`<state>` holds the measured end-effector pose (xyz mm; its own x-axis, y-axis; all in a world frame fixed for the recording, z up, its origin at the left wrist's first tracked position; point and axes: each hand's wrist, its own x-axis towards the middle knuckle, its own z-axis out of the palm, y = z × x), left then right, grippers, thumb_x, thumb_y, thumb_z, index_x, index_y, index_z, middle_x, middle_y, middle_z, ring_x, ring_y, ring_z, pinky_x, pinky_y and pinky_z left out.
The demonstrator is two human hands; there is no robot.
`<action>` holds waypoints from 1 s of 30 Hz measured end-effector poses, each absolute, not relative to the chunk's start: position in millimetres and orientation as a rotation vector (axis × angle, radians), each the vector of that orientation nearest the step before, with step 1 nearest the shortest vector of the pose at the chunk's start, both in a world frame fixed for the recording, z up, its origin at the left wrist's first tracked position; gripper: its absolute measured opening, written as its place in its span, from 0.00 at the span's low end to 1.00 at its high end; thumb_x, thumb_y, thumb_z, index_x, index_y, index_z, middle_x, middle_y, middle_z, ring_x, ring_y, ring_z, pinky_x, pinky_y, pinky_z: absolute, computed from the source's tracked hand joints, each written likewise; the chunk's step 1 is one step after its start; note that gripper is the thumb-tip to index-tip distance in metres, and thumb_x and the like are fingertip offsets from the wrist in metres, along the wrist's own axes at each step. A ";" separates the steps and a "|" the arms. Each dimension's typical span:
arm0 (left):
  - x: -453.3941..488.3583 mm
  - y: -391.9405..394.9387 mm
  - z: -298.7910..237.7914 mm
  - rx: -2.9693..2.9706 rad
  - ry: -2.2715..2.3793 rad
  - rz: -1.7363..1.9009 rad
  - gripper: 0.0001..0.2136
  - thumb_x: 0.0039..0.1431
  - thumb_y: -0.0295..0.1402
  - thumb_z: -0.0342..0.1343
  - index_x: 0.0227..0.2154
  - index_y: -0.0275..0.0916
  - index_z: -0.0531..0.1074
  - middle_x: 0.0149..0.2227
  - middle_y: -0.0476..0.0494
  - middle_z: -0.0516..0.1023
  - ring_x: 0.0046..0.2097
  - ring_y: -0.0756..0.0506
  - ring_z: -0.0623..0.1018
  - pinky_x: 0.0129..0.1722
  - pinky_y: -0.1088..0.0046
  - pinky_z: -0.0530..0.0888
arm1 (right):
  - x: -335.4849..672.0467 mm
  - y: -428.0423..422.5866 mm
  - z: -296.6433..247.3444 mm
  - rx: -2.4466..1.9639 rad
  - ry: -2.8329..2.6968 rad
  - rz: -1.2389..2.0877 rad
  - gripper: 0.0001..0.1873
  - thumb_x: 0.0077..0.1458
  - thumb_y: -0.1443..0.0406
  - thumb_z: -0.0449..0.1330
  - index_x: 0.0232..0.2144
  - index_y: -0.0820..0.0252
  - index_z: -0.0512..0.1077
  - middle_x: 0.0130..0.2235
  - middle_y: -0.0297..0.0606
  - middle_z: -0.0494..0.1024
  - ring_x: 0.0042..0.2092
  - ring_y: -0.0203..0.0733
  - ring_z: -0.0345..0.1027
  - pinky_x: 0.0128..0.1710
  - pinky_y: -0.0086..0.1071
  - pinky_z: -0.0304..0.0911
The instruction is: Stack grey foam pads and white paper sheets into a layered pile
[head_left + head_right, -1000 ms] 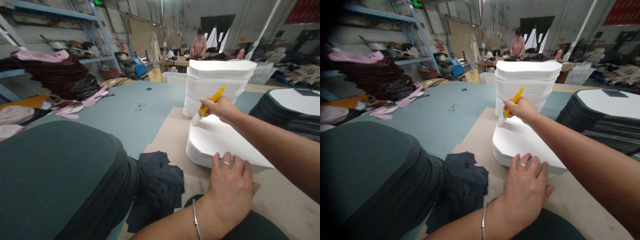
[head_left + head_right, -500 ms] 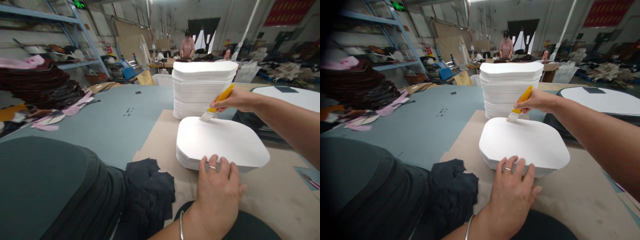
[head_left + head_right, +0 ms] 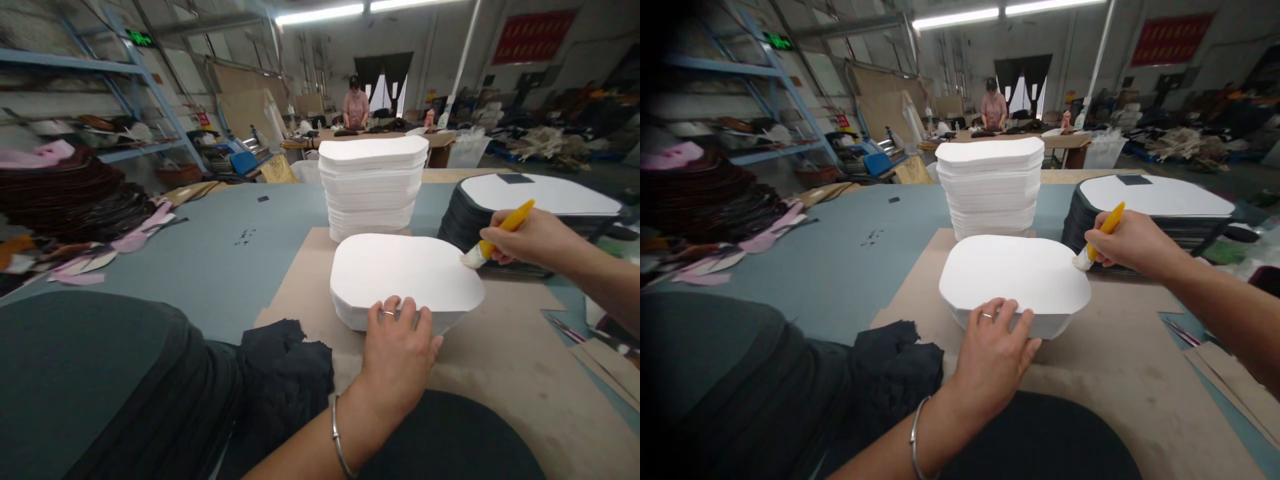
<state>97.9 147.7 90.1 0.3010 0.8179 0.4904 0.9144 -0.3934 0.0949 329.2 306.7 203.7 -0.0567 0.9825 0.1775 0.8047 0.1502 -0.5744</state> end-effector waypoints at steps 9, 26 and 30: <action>24.4 239.3 159.9 -2.861 -2.071 -1.251 0.35 0.74 0.53 0.29 0.50 0.31 0.76 0.43 0.32 0.83 0.45 0.40 0.81 0.49 0.63 0.76 | 257.8 216.2 211.1 -1.262 -2.195 0.554 0.14 0.56 0.52 0.62 0.28 0.57 0.73 0.25 0.33 0.77 0.26 0.38 0.69 0.26 0.31 0.59; 38.5 240.0 162.4 -2.767 -1.705 -0.263 0.23 0.71 0.50 0.46 0.49 0.44 0.83 0.48 0.35 0.78 0.50 0.37 0.77 0.55 0.58 0.70 | 402.5 274.0 211.3 -1.475 -2.192 1.036 0.25 0.54 0.42 0.67 0.36 0.57 0.78 0.36 0.45 0.80 0.37 0.42 0.71 0.37 0.33 0.64; 50.8 237.2 166.3 -2.704 -1.716 -0.144 0.20 0.71 0.45 0.48 0.51 0.44 0.81 0.53 0.36 0.75 0.51 0.38 0.76 0.55 0.59 0.70 | 390.3 297.0 208.9 -1.496 -1.963 0.730 0.18 0.59 0.49 0.65 0.33 0.57 0.73 0.32 0.43 0.79 0.34 0.39 0.71 0.36 0.32 0.65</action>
<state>50.8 237.2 166.3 0.4231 0.9051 0.0413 0.8994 -0.4251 0.1019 390.3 297.0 208.9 -0.2201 0.9696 0.1066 0.6645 0.2290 -0.7113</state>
